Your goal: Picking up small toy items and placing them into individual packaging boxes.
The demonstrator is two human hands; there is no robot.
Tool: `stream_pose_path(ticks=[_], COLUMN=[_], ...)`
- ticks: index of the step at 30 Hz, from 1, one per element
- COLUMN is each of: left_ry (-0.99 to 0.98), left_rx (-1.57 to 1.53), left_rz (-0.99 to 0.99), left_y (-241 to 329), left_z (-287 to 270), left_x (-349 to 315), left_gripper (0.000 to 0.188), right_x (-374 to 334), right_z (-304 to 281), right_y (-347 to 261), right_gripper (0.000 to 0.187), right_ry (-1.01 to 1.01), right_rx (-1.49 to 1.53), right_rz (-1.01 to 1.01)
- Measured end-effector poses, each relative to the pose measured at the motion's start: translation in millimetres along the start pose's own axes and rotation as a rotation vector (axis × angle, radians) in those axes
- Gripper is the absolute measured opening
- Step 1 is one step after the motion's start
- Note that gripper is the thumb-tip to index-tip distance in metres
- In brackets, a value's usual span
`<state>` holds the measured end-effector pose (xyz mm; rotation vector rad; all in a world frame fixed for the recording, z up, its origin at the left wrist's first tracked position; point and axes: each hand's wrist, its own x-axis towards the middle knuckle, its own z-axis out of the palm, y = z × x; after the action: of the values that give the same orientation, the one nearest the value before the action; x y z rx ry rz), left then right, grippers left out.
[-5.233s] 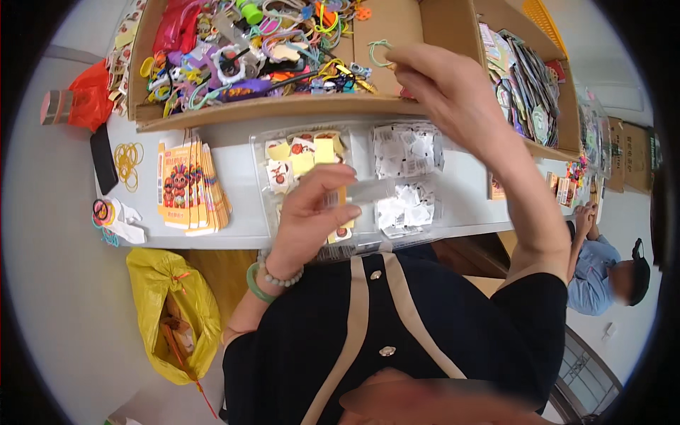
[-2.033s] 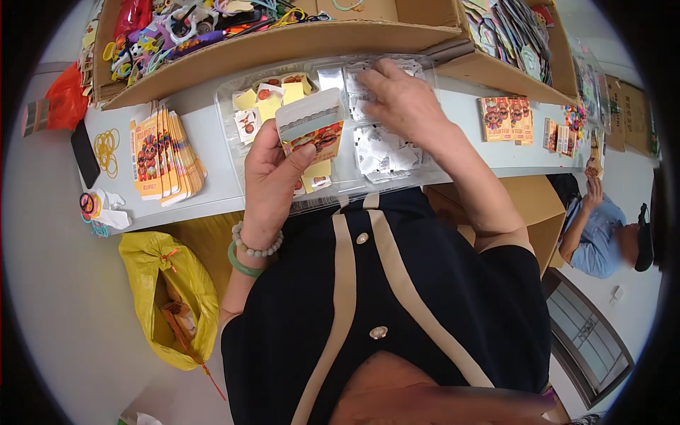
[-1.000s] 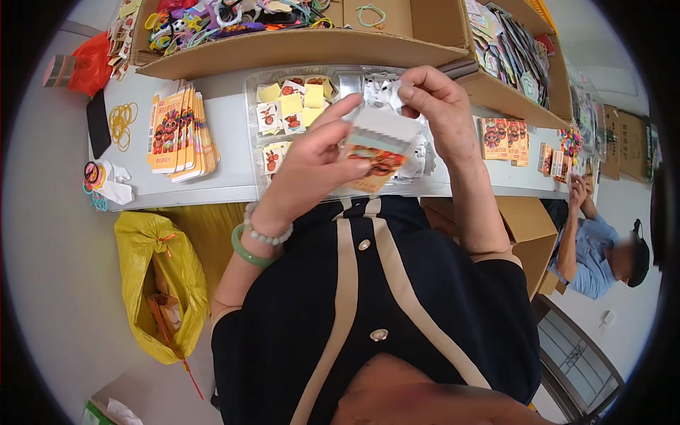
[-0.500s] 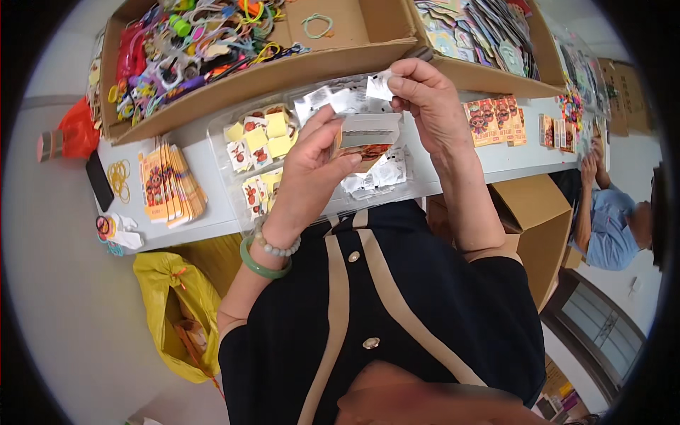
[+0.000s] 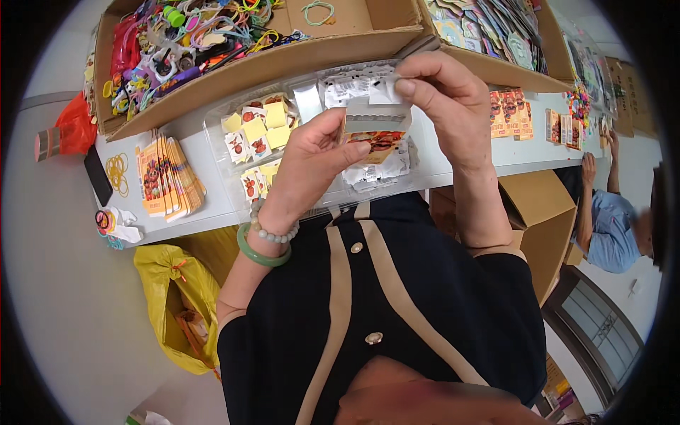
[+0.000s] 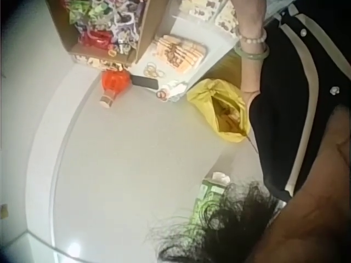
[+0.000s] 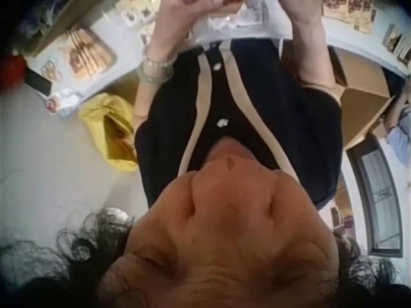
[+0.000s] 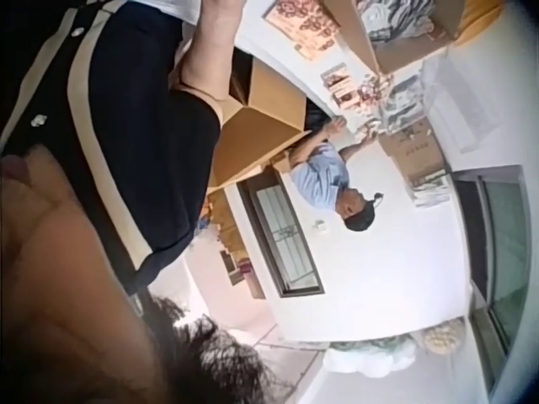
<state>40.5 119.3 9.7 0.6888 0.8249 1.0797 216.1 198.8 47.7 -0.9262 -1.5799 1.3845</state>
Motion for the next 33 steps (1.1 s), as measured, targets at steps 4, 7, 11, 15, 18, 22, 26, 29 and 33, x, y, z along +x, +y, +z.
stream_pose_path(ticks=[4,7,11,15,18,22,26,29,33], left_ry=[0.035,0.042,0.05,0.035,0.028,0.063,-0.082,-0.219,-0.152], left_rx=[0.014,0.007,0.029,-0.021,-0.08,0.083,0.228,0.198,0.111], left_rz=[0.064,0.063,0.099,0.072,0.059,0.074,0.065,0.093,0.094], left_y=[-1.8,-0.8,-5.7,-6.5,3.6,-3.0,0.3,0.4,-2.5], left_z=[-3.4,-5.4,-11.2,-13.9,-12.5,-29.1,-33.8,-31.9,-39.7], left_x=[-3.5,-5.4,-7.2,-10.6,-16.3,-29.5,-36.5,-38.1,-46.7], left_gripper=[0.032,0.029,0.023,0.025,0.032,0.045,0.037,0.037,0.038], right_x=[-5.3,-4.0,-1.2,-2.5,-2.0,1.2,0.6,3.2,7.1], right_z=[7.3,9.1,14.4,19.3,16.4,8.4,21.1,27.9,22.7], right_y=[-9.2,-11.9,-20.0,-23.0,-14.0,-5.6,6.3,20.5,28.3], right_gripper=[0.013,0.014,0.013,0.015,0.017,0.023,0.032,0.022,0.01], right_ry=[-0.047,-0.078,-0.261,-0.359,-0.198,-0.146,-0.477,-0.59,-0.379], right_rx=[-0.394,-0.523,-0.875,-0.854,-0.483,-0.426,-0.186,-0.319,-0.325], right_rz=[-0.222,-0.416,-0.544,-0.43,-0.392,-0.122,-0.088,-0.214,-0.139])
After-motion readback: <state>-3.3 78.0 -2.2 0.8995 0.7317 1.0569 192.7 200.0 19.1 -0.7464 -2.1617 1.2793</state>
